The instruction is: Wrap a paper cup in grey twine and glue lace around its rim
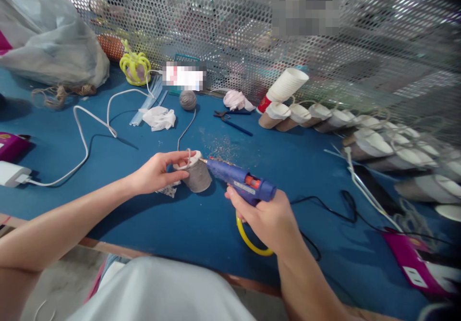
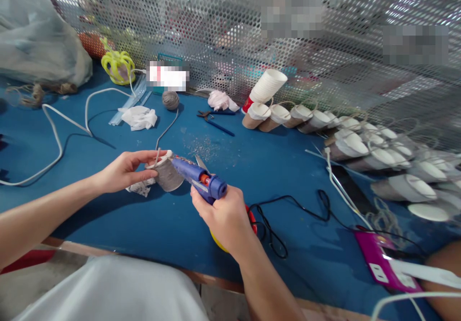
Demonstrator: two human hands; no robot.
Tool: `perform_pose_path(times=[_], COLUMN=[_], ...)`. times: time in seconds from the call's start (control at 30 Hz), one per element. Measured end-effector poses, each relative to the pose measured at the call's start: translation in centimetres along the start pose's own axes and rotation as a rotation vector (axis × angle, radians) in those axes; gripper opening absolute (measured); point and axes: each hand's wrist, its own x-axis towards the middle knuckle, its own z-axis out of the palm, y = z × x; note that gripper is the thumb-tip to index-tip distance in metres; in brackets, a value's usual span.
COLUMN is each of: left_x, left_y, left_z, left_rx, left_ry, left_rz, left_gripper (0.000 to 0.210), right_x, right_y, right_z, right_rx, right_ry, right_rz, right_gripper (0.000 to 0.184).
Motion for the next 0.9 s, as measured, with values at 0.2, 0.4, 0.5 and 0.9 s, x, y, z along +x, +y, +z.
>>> perform_pose_path(times=[0.2, 0.4, 0.5, 0.9], left_x=[-0.05, -0.05, -0.03, -0.04], left_y=[-0.13, -0.21, -0.15, -0.01], left_z=[0.04, 0.12, 0.1, 0.02], left_rx=[-0.002, 0.002, 0.002, 0.018], left_ry=[0.002, 0.015, 0.013, 0.001], left_rz=[0.001, 0.002, 0.0, -0.002], left_gripper=[0.05, 0.05, 0.051, 0.051], right_x=[-0.44, -0.69, -0.63, 0.04], right_y=[0.41, -0.21, -0.32, 0.34], right_z=[0.09, 0.41, 0.45, -0.17], right_rx=[-0.028, -0.055, -0.06, 0.028], right_ry=[0.018, -0.028, -0.042, 0.017], right_rz=[-0.071, -0.152, -0.165, 0.066], right_gripper=[0.019, 0.017, 0.016, 0.027])
